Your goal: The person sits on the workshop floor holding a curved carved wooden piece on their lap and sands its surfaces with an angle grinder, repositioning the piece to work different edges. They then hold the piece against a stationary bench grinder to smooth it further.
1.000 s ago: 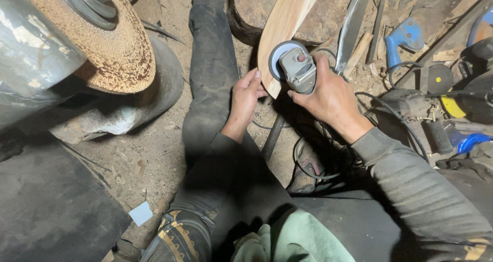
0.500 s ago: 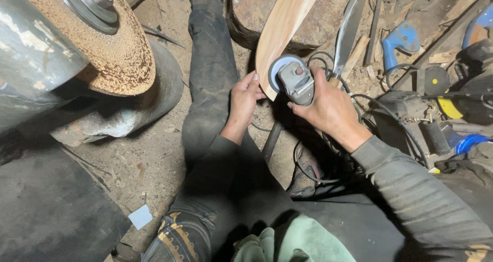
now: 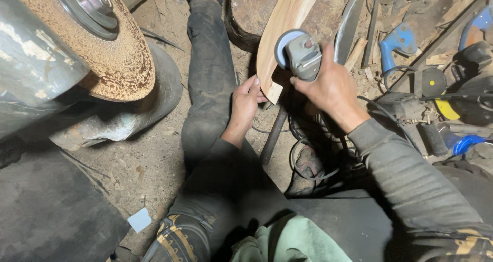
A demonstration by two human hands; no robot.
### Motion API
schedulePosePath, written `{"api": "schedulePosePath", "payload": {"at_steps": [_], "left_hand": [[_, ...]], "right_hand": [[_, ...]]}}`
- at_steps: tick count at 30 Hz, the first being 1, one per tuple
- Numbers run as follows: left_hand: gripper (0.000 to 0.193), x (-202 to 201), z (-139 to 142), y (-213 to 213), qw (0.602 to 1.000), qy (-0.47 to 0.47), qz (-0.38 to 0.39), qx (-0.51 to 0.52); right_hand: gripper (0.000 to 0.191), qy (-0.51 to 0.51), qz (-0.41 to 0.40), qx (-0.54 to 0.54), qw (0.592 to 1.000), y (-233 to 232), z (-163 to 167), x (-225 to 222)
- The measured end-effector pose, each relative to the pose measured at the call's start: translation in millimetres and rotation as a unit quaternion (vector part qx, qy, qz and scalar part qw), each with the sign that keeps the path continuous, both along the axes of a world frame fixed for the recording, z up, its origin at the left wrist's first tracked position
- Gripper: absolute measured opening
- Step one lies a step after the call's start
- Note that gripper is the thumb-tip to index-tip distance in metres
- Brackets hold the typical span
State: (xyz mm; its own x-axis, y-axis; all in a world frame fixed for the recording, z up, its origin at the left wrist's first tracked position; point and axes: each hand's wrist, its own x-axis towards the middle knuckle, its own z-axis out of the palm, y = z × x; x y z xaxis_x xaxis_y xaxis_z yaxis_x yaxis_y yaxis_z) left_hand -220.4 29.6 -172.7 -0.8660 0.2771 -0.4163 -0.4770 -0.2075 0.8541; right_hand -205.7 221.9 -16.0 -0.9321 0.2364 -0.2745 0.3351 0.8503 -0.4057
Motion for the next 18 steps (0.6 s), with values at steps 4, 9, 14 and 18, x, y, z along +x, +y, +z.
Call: {"api": "schedulePosePath", "payload": {"at_steps": [4,9,14,18], "left_hand": [[0.042,-1.3,-0.3,-1.0,0.999,-0.013,0.006,0.030],[0.042,-1.7,-1.6,-3.6,1.000,-0.014,0.014,0.022],[0.041,-0.1,-0.8,-1.6,1.000,-0.015,0.009,0.019],[0.041,-0.4,2.1,-1.5,1.000,-0.005,0.008,0.016]], "right_hand": [[0.090,0.007,0.043,-0.002,0.999,-13.7,3.4,14.7],[0.091,0.028,0.074,-0.010,0.997,-18.7,7.9,24.0],[0.091,0.036,0.055,-0.011,0.998,-12.3,2.2,15.2],[0.095,-0.007,-0.004,0.022,1.000,1.3,-4.8,-1.9]]}}
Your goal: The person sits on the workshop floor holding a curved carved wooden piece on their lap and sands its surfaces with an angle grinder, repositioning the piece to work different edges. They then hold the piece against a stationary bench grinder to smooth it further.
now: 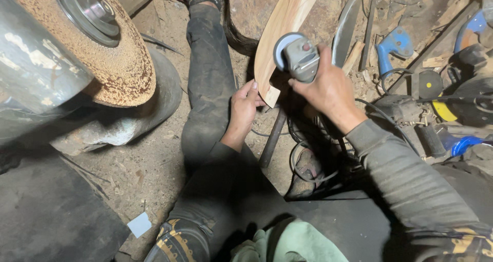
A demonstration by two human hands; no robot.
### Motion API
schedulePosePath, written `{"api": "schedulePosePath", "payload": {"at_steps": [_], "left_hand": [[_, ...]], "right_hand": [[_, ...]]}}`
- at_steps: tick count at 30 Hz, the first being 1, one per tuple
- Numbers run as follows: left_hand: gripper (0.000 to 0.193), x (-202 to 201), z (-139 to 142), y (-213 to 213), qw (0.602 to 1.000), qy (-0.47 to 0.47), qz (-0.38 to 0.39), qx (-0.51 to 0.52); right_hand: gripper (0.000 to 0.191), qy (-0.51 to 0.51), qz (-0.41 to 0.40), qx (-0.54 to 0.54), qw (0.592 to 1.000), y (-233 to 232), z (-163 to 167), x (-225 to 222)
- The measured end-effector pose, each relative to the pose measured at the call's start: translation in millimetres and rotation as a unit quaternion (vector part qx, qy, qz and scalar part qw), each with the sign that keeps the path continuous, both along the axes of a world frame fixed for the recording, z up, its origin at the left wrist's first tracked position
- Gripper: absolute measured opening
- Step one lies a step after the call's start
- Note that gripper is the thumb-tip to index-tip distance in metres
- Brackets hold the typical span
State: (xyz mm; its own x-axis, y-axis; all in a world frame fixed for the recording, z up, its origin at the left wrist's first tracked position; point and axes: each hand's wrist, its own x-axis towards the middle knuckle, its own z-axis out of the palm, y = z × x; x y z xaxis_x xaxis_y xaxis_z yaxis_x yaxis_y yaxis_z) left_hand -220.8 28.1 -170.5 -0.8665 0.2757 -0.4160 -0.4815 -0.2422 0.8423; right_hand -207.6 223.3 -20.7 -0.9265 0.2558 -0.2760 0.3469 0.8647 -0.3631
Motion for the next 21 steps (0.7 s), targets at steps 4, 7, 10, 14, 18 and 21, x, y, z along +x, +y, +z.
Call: {"api": "schedulePosePath", "payload": {"at_steps": [4,7,10,14,18,21], "left_hand": [[0.041,-1.5,0.2,-1.0,1.000,-0.004,-0.006,-0.011],[0.041,-1.8,-2.7,-0.8,1.000,-0.006,-0.001,0.007],[0.042,-1.1,-6.3,-0.5,1.000,0.001,-0.001,-0.009],[0.042,-0.2,-8.9,-0.3,1.000,-0.008,0.007,0.007],[0.042,0.8,-8.7,-0.4,1.000,-0.002,0.006,0.001],[0.043,1.1,-9.0,0.2,1.000,-0.003,0.001,0.003]], "right_hand": [[0.096,0.036,-0.012,-0.015,0.999,11.8,-2.5,-11.6],[0.097,0.022,-0.004,-0.003,1.000,8.2,-0.4,-4.2],[0.097,-0.015,0.020,-0.005,1.000,-7.8,1.0,11.2],[0.090,0.029,0.050,-0.010,0.998,-15.3,1.6,18.2],[0.095,-0.002,-0.005,-0.020,1.000,0.9,-2.1,0.0],[0.091,0.116,0.002,-0.038,0.993,15.3,-0.8,-10.0]]}}
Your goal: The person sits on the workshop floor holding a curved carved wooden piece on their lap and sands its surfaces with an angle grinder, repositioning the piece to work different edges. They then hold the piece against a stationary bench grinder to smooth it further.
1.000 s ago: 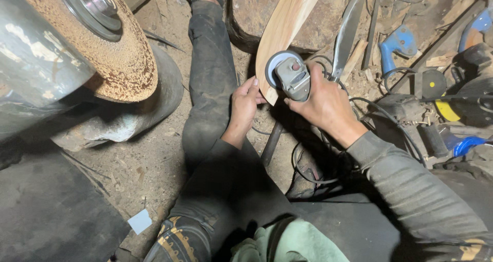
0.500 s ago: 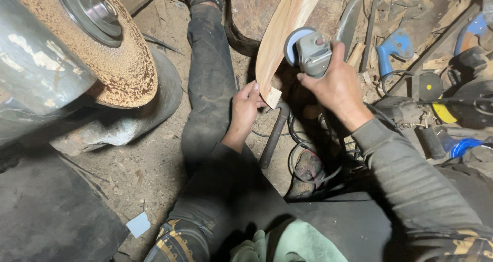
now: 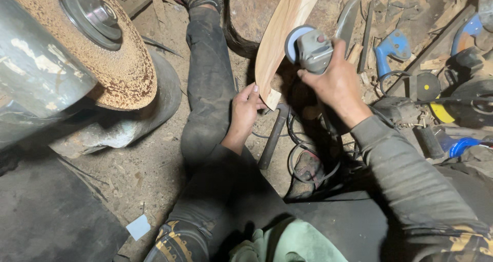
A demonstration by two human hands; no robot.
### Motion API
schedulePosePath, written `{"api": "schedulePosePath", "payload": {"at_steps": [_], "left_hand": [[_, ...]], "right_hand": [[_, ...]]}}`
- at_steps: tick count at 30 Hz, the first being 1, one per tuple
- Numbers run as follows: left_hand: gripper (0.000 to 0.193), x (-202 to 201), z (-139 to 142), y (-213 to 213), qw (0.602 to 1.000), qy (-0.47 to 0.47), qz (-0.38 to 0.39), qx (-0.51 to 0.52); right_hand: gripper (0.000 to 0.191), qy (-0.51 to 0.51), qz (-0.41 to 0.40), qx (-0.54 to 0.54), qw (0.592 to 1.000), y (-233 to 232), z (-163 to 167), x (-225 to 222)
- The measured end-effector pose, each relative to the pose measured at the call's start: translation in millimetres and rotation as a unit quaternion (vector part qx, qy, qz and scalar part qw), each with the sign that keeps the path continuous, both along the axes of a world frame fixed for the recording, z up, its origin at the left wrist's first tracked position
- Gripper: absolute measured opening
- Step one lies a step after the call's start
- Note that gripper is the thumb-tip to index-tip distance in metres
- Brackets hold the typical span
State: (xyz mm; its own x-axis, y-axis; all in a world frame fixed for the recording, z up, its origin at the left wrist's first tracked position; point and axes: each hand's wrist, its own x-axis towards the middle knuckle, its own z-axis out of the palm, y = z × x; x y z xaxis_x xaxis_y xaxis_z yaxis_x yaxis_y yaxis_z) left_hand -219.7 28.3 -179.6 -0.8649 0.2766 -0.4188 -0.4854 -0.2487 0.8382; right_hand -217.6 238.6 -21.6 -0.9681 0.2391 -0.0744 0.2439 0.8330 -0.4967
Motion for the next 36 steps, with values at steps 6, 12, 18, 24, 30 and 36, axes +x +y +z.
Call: {"api": "schedulePosePath", "payload": {"at_steps": [6,12,18,24,30,36], "left_hand": [[0.042,-0.7,-4.1,0.6,1.000,0.003,0.006,-0.006],[0.042,0.0,-6.4,-0.6,1.000,-0.002,0.002,-0.018],[0.043,-0.5,-5.1,2.2,1.000,0.012,0.005,-0.014],[0.043,1.9,-6.7,1.7,1.000,0.022,-0.002,-0.014],[0.043,3.8,-10.7,0.6,1.000,0.013,-0.001,0.006],[0.043,6.6,-5.0,1.6,1.000,0.013,0.002,0.010]], "right_hand": [[0.097,-0.151,-0.020,0.025,0.988,-20.2,5.7,12.8],[0.095,-0.062,0.077,0.043,0.994,-34.4,7.7,35.8],[0.095,-0.148,-0.014,0.035,0.988,-10.6,-0.8,10.2],[0.091,0.012,-0.014,0.020,1.000,20.2,-11.5,-11.5],[0.095,-0.098,-0.030,0.016,0.995,-1.8,-2.8,7.6],[0.094,-0.086,0.028,0.021,0.996,-31.6,11.4,42.9]]}}
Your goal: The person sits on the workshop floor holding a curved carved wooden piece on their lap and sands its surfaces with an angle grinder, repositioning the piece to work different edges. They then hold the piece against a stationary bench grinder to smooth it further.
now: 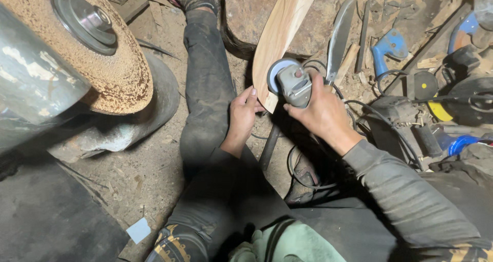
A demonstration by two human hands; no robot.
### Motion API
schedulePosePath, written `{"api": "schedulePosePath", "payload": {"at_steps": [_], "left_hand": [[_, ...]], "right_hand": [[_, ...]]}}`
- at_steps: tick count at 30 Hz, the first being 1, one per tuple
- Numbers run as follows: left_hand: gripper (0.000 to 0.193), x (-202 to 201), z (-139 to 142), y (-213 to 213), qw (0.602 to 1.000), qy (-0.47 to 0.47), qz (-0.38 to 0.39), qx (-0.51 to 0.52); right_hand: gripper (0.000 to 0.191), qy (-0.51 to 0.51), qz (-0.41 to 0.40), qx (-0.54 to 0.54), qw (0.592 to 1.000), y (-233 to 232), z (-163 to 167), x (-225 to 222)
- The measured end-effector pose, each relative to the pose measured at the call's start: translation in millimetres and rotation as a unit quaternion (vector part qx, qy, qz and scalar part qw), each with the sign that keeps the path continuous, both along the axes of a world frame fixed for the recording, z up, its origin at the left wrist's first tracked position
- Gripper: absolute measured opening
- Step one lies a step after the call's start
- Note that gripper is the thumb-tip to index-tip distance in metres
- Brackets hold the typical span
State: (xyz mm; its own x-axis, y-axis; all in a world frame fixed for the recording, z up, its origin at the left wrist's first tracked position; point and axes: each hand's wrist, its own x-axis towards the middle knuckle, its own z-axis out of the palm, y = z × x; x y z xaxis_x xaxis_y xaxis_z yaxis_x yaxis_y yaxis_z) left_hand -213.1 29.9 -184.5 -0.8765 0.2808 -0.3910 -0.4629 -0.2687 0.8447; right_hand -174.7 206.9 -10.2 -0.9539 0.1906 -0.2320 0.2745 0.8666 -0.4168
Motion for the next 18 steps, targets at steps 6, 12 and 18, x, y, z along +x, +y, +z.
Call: {"api": "schedulePosePath", "payload": {"at_steps": [6,12,18], "left_hand": [[0.043,0.0,7.8,0.3,1.000,-0.004,-0.005,-0.019],[0.042,-0.8,9.4,-1.2,1.000,0.004,-0.010,-0.015],[0.043,-0.9,11.9,-0.3,1.000,0.001,-0.013,-0.019]], "right_hand": [[0.092,-0.001,-0.010,-0.015,1.000,3.1,-0.6,-3.7],[0.094,0.017,-0.059,0.007,0.998,26.5,-7.7,-33.5],[0.093,-0.048,-0.075,0.005,0.996,22.3,-1.2,-28.4]]}}
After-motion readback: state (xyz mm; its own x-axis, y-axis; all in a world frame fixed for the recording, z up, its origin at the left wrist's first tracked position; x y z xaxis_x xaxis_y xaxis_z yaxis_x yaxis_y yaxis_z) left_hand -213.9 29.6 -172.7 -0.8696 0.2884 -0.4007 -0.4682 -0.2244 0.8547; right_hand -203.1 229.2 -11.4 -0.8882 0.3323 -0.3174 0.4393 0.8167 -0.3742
